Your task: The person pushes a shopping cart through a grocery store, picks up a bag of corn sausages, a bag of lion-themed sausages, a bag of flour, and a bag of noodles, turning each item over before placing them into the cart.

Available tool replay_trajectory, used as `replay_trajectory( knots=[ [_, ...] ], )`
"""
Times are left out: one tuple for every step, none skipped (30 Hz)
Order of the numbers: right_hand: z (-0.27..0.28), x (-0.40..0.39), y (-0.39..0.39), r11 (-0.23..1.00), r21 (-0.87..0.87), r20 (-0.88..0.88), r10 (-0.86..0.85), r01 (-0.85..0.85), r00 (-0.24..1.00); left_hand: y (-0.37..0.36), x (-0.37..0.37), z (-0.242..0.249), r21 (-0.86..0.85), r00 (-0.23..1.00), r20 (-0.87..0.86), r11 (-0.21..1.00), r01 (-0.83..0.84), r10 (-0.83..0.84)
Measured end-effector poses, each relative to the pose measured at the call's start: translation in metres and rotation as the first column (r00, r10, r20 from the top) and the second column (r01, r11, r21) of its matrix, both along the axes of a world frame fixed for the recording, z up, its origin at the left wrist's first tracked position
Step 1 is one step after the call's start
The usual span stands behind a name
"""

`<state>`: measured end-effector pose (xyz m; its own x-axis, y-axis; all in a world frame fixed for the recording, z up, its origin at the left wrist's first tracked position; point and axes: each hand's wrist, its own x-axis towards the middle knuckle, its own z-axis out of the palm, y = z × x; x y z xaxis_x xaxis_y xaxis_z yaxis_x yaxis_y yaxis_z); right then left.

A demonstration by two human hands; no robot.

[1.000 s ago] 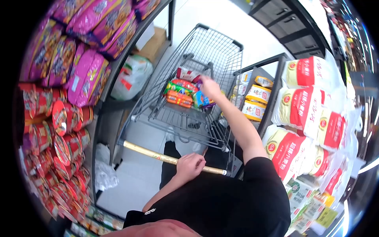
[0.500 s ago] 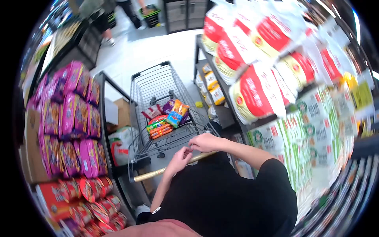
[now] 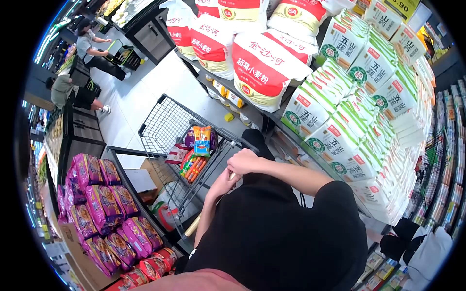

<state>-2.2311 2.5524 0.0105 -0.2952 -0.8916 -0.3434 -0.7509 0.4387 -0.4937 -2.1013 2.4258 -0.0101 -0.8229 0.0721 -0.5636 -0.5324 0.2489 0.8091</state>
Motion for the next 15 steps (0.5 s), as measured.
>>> replay_trajectory(
  knots=[
    [-0.001, -0.002, -0.002, 1.0, -0.001, 0.005, -0.004, 0.004, 1.0, -0.001, -0.001, -0.002, -0.001, 1.0, 0.005, 1.0, 0.004, -0.004],
    [-0.003, -0.004, -0.005, 0.999, 0.042, 0.032, 0.016, -0.017, 0.999, -0.003, -0.001, -0.004, 0.056, 1.0, 0.026, 0.998, 0.015, -0.017],
    [-0.001, -0.005, -0.008, 0.995, 0.085, 0.059, 0.038, -0.043, 0.998, -0.006, -0.002, -0.003, 0.114, 0.999, 0.044, 0.993, 0.023, -0.028],
    [0.002, -0.007, -0.01, 0.991, 0.12, 0.088, 0.049, -0.059, 0.995, -0.008, -0.004, -0.002, 0.113, 0.999, 0.045, 0.993, 0.018, -0.023],
    [0.005, -0.007, -0.011, 0.99, 0.121, 0.088, 0.056, -0.066, 0.995, -0.01, -0.005, -0.001, 0.192, 0.996, 0.082, 0.981, 0.015, -0.032],
    [0.006, -0.007, -0.012, 0.988, 0.136, 0.094, 0.06, -0.072, 0.994, -0.012, -0.005, 0.0, 0.271, 0.992, 0.12, 0.963, 0.009, -0.043],
    [0.006, -0.008, -0.014, 0.985, 0.153, 0.099, 0.063, -0.078, 0.993, -0.014, -0.005, -0.002, 0.274, 0.992, 0.12, 0.962, 0.002, -0.036],
    [0.004, -0.008, -0.015, 0.984, 0.159, 0.098, 0.068, -0.083, 0.993, -0.015, -0.005, -0.005, 0.326, 0.991, 0.118, 0.945, 0.015, -0.056],
    [0.002, -0.008, -0.016, 0.981, 0.168, 0.103, 0.077, -0.094, 0.992, -0.017, -0.006, -0.008, 0.379, 0.99, 0.113, 0.925, 0.031, -0.08],
    [0.001, -0.009, -0.017, 0.979, 0.177, 0.106, 0.082, -0.1, 0.991, -0.019, -0.007, -0.015, 0.386, 0.991, 0.109, 0.922, 0.036, -0.084],
    [0.0, -0.011, -0.017, 0.978, 0.185, 0.102, 0.075, -0.093, 0.992, -0.022, -0.005, -0.024, 0.445, 0.991, 0.111, 0.896, 0.017, -0.074],
    [0.0, -0.011, -0.019, 0.978, 0.184, 0.108, 0.076, -0.095, 0.991, -0.024, -0.005, -0.025, 0.501, 0.991, 0.116, 0.866, -0.001, -0.066],
    [-0.001, -0.01, -0.02, 0.978, 0.183, 0.116, 0.077, -0.098, 0.99, -0.025, -0.003, -0.025, 0.506, 0.991, 0.115, 0.863, 0.004, -0.072],
    [-0.006, -0.01, -0.02, 0.986, 0.138, 0.105, 0.085, -0.099, 0.991, -0.028, -0.003, -0.025, 0.501, 0.994, 0.095, 0.865, 0.006, -0.062],
    [-0.005, -0.01, -0.021, 0.985, 0.141, 0.101, 0.081, -0.095, 0.992, -0.031, -0.004, -0.023, 0.497, 0.996, 0.075, 0.868, 0.006, -0.05]
  ],
)
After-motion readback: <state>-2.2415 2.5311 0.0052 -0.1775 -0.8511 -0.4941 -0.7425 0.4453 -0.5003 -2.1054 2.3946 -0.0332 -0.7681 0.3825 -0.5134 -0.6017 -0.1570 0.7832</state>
